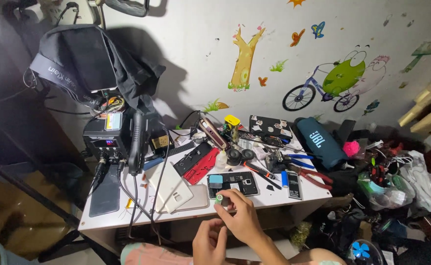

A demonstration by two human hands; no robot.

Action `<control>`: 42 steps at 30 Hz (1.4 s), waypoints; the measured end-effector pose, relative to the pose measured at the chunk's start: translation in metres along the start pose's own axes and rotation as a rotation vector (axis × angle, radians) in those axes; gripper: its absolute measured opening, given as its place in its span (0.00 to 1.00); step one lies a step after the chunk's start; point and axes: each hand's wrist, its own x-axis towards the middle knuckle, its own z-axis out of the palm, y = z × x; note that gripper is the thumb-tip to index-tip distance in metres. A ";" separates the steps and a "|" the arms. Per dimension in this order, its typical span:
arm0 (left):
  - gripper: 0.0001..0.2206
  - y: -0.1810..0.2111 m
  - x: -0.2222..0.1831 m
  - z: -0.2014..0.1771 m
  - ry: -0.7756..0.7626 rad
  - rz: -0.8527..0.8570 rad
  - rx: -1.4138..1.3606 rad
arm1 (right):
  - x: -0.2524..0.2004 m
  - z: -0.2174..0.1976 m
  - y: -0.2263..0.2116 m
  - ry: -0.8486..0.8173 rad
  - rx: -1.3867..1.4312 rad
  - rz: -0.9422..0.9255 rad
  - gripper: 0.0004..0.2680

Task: Soldering wires to a circuit board and inspecting electronic components on a workbench.

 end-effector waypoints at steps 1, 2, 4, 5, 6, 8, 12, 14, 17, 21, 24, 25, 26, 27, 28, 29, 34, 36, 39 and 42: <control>0.08 0.013 0.000 -0.002 0.001 0.003 0.001 | 0.001 -0.002 0.000 0.002 0.001 -0.002 0.09; 0.09 0.026 -0.001 -0.005 0.112 0.244 -0.021 | 0.001 -0.004 0.000 -0.013 0.009 -0.012 0.09; 0.09 0.040 0.004 -0.008 0.223 0.484 -0.043 | 0.001 -0.007 -0.001 -0.027 0.016 -0.020 0.10; 0.15 0.040 0.008 -0.009 0.181 0.476 0.026 | 0.000 -0.008 -0.002 -0.041 0.021 -0.021 0.10; 0.22 0.042 0.015 -0.009 0.141 0.472 0.095 | 0.002 -0.011 -0.003 -0.052 0.026 -0.025 0.11; 0.22 0.038 0.026 -0.005 0.101 0.440 0.145 | 0.002 -0.012 0.001 -0.064 0.027 -0.006 0.11; 0.21 0.025 0.038 0.004 0.085 0.376 0.237 | 0.002 -0.013 0.007 -0.092 0.047 0.040 0.13; 0.20 0.033 0.040 -0.001 0.057 0.338 0.244 | -0.001 -0.009 0.008 -0.067 0.061 0.054 0.13; 0.17 0.031 0.045 -0.001 0.039 0.306 0.242 | -0.003 -0.004 0.018 -0.016 0.089 0.102 0.13; 0.14 0.030 0.046 0.000 0.068 0.337 0.211 | -0.005 -0.002 0.021 -0.006 0.114 0.135 0.13; 0.14 0.032 0.046 -0.001 0.063 0.329 0.214 | -0.005 -0.002 0.023 0.001 0.098 0.130 0.13; 0.14 0.033 0.045 -0.001 0.062 0.330 0.214 | -0.005 -0.001 0.024 0.002 0.098 0.130 0.13; 0.14 0.034 0.045 -0.001 0.052 0.307 0.219 | -0.005 0.000 0.026 0.006 0.092 0.122 0.13; 0.14 0.035 0.045 -0.002 0.042 0.284 0.224 | -0.005 0.000 0.027 0.011 0.086 0.114 0.13; 0.14 0.035 0.045 -0.002 0.042 0.285 0.224 | -0.005 0.000 0.026 0.011 0.086 0.113 0.13; 0.14 0.036 0.045 -0.002 0.041 0.288 0.214 | -0.005 -0.001 0.025 0.010 0.088 0.110 0.12; 0.15 0.035 0.044 -0.002 0.034 0.257 0.205 | -0.006 -0.003 0.018 0.013 0.066 0.064 0.10; 0.14 0.037 0.043 -0.002 0.042 0.256 0.200 | -0.006 -0.003 0.018 0.027 0.068 0.042 0.10; 0.14 0.035 0.044 -0.001 0.045 0.254 0.195 | -0.007 -0.003 0.017 0.027 0.072 0.016 0.10; 0.14 0.040 0.043 -0.004 0.033 0.260 0.170 | -0.006 -0.004 0.013 0.043 0.073 -0.012 0.10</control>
